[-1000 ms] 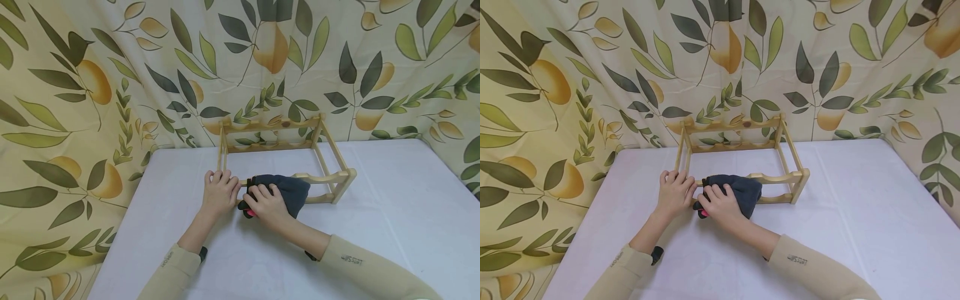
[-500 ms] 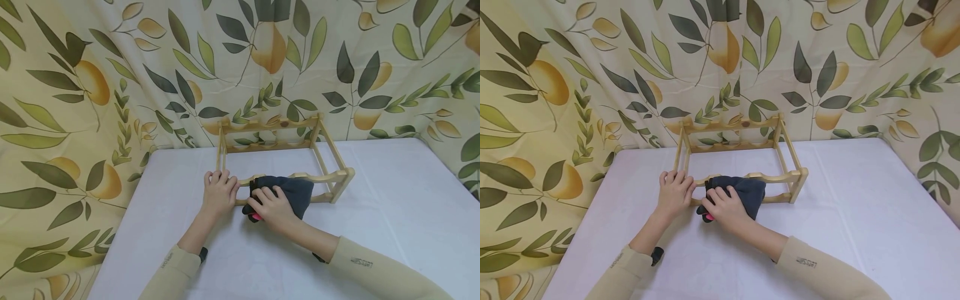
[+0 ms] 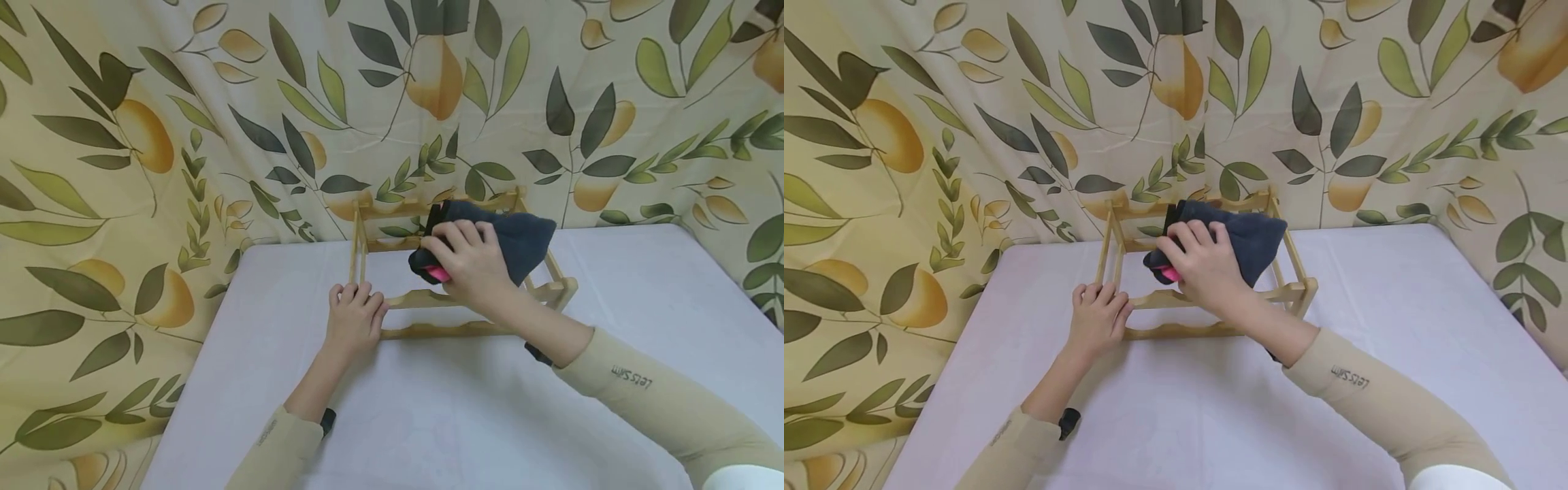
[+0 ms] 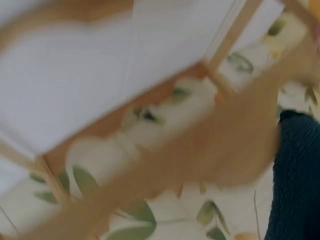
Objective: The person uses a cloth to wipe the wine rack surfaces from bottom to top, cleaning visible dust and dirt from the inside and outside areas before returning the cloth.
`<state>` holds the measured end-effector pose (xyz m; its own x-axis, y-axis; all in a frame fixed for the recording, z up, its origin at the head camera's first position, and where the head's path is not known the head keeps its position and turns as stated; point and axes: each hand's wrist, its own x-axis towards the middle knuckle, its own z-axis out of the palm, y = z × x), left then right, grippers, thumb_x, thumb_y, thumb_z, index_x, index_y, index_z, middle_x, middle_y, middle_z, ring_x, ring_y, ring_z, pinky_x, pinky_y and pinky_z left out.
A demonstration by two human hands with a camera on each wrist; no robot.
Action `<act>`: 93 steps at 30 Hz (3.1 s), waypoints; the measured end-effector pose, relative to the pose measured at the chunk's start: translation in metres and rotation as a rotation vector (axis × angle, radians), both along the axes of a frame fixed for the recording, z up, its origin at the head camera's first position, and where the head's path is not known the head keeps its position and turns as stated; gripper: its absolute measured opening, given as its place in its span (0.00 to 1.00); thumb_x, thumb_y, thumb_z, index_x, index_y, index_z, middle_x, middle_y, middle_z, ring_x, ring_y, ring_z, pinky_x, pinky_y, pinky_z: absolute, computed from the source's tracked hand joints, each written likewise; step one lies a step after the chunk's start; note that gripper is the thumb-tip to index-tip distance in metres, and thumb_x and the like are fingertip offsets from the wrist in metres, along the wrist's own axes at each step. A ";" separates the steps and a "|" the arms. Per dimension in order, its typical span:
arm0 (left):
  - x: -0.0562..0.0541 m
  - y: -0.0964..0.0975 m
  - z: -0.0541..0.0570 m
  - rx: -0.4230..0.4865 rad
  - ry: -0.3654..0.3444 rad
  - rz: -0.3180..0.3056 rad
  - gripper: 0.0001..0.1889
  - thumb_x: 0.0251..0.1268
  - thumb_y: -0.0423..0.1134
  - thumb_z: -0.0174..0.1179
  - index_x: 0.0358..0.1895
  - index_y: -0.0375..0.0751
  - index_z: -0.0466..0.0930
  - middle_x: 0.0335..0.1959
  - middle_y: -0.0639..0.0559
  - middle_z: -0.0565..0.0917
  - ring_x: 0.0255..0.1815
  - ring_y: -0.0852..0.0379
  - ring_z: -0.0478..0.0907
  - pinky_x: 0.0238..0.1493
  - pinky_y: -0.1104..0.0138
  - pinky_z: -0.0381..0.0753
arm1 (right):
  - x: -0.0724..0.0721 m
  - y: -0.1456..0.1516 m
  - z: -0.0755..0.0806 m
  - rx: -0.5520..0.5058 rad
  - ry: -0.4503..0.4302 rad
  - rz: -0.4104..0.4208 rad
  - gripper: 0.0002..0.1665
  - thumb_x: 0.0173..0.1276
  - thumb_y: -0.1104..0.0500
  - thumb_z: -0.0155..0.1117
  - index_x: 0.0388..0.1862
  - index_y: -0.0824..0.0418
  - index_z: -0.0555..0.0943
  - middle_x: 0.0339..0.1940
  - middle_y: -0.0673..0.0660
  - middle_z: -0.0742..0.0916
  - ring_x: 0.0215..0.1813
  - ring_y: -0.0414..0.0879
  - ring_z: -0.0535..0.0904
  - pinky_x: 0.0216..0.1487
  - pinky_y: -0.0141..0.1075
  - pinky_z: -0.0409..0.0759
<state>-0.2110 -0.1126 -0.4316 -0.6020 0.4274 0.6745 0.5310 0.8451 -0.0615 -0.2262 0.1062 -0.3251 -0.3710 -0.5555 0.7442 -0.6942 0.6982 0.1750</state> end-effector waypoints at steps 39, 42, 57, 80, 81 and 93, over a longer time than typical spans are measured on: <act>0.017 -0.004 0.001 0.009 -0.038 0.005 0.13 0.65 0.46 0.42 0.28 0.46 0.72 0.31 0.52 0.69 0.39 0.49 0.66 0.46 0.52 0.60 | -0.135 0.048 -0.003 0.521 -0.479 -0.028 0.30 0.50 0.60 0.67 0.55 0.57 0.73 0.46 0.58 0.76 0.50 0.55 0.68 0.48 0.56 0.63; 0.017 -0.004 0.000 0.002 -0.033 0.008 0.13 0.65 0.46 0.42 0.28 0.46 0.72 0.31 0.52 0.69 0.39 0.49 0.66 0.46 0.52 0.60 | -0.135 0.051 -0.005 0.557 -0.544 -0.082 0.34 0.50 0.58 0.68 0.59 0.56 0.71 0.50 0.59 0.76 0.54 0.56 0.67 0.52 0.57 0.62; 0.016 -0.005 0.001 0.012 0.018 -0.028 0.16 0.70 0.47 0.38 0.28 0.46 0.72 0.31 0.51 0.69 0.38 0.49 0.66 0.46 0.52 0.61 | -0.140 0.054 -0.022 0.652 -0.585 -0.196 0.38 0.49 0.59 0.71 0.60 0.58 0.67 0.58 0.60 0.69 0.60 0.58 0.61 0.58 0.57 0.59; 0.015 -0.009 0.000 -0.012 0.068 -0.053 0.15 0.70 0.46 0.38 0.29 0.45 0.72 0.31 0.51 0.69 0.37 0.50 0.65 0.44 0.53 0.62 | -0.142 0.047 -0.032 0.497 -0.611 -0.327 0.33 0.53 0.65 0.68 0.54 0.58 0.62 0.59 0.66 0.61 0.56 0.63 0.60 0.54 0.58 0.65; 0.014 -0.009 0.000 -0.012 0.073 -0.051 0.16 0.70 0.46 0.38 0.29 0.45 0.72 0.31 0.51 0.69 0.37 0.50 0.65 0.44 0.53 0.62 | -0.142 0.047 -0.032 0.499 -0.616 -0.328 0.32 0.53 0.66 0.68 0.54 0.58 0.62 0.60 0.67 0.61 0.57 0.63 0.59 0.54 0.59 0.65; 0.014 -0.007 -0.002 0.025 0.074 -0.060 0.16 0.70 0.47 0.39 0.28 0.45 0.71 0.31 0.51 0.69 0.37 0.49 0.65 0.44 0.52 0.61 | -0.139 0.048 -0.026 0.432 -0.588 -0.355 0.31 0.54 0.63 0.68 0.53 0.57 0.63 0.54 0.68 0.66 0.56 0.64 0.61 0.51 0.63 0.64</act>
